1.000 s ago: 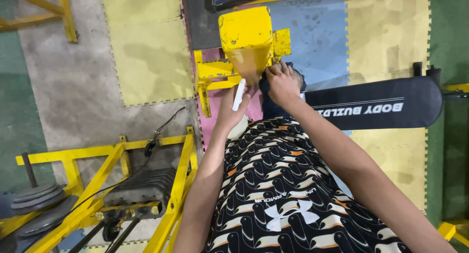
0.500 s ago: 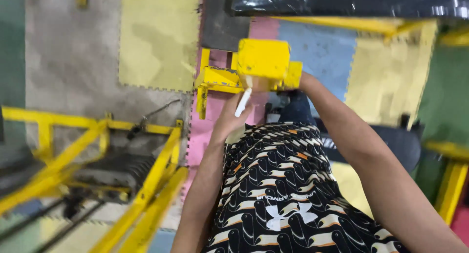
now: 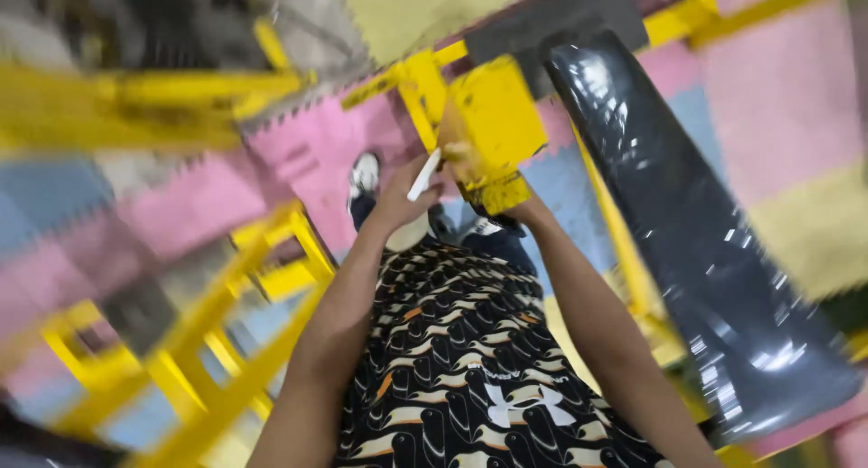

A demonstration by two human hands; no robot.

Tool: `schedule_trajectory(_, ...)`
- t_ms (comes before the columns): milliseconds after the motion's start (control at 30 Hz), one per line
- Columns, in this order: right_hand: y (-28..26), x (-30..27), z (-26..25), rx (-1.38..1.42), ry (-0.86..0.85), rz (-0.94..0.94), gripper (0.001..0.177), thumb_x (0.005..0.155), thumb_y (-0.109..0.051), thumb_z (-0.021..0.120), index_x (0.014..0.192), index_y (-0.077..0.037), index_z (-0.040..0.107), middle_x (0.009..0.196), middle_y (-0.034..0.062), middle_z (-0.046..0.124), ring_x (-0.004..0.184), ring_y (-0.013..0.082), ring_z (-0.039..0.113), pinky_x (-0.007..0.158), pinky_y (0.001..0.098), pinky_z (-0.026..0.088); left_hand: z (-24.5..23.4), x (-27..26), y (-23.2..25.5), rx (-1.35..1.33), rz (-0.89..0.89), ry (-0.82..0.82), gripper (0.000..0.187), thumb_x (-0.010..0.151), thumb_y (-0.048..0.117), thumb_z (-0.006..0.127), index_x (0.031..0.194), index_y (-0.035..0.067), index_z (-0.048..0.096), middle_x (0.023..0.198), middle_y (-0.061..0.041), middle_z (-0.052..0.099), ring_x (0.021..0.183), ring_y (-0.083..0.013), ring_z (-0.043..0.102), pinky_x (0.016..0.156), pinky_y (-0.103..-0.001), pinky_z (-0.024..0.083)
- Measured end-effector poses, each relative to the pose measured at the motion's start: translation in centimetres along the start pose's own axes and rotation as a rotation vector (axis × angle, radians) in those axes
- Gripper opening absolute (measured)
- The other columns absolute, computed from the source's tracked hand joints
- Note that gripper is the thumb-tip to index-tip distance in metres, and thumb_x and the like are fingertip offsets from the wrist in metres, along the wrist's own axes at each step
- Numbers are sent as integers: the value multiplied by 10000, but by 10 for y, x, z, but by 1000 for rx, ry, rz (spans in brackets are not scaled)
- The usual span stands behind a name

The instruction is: Cleaning and wiping down various gym machines and benches using a spray bottle and a cloth.

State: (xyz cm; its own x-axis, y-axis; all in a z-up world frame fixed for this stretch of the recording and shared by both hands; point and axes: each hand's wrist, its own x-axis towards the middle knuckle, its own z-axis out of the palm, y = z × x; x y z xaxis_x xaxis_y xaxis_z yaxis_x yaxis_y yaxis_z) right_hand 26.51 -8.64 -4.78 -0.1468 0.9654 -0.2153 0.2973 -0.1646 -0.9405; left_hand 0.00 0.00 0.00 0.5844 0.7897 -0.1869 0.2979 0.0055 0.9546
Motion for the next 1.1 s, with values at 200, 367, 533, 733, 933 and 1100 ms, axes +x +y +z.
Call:
schedule_trajectory(200, -45, -31, 12, 66, 84, 497, 340, 1038, -315, 630, 1090, 17, 680, 963, 214, 718, 812, 277, 615, 720, 429, 486, 42, -36, 22, -108, -17, 329, 495, 902, 181, 726, 1350, 27, 583, 1001, -154, 712, 908, -284, 712, 800, -390, 559)
schedule_trajectory(367, -1, -59, 31, -136, 9, 389, 387, 876, -191, 691, 1198, -14, 571, 1047, 192, 674, 943, 283, 643, 844, 421, 536, 51, -61, 0, -71, 30, 510, 471, 895, 175, 708, 1326, 23, 594, 971, -180, 701, 898, -337, 710, 794, -410, 555)
schedule_trajectory(533, -118, -18, 89, -440, -171, 88, 392, 898, -146, 651, 1264, -18, 588, 1187, 243, 620, 1089, 415, 626, 937, 478, 514, 27, -75, -29, -93, 38, 578, 404, 886, 152, 691, 1257, 12, 616, 940, -195, 687, 882, -362, 704, 792, -432, 557)
schedule_trajectory(733, -81, 85, 149, -1255, -65, -366, 427, 968, -70, 657, 1386, -27, 582, 1528, 232, 512, 1388, 442, 533, 1238, 566, 403, -18, -74, -94, -62, -91, 646, 307, 925, 152, 704, 1201, 25, 659, 1028, -221, 706, 966, -419, 694, 822, -456, 556)
schedule_trajectory(933, 30, 144, 153, -2067, -448, 271, 712, 828, -348, 532, 1456, -17, 489, 1494, 306, 439, 1365, 535, 407, 1112, 701, 209, -16, -53, -161, -123, 15, 720, 408, 889, 145, 725, 1251, -5, 613, 1012, -231, 685, 906, -418, 677, 799, -451, 544)
schedule_trajectory(1100, 121, 160, 149, -2102, -584, 291, 473, 1005, -273, 513, 1365, 20, 603, 1297, 283, 624, 1191, 488, 582, 1041, 659, 381, -1, -39, -195, -339, -139, 515, 374, 909, 159, 704, 1246, 14, 631, 982, -218, 698, 906, -404, 699, 805, -444, 556)
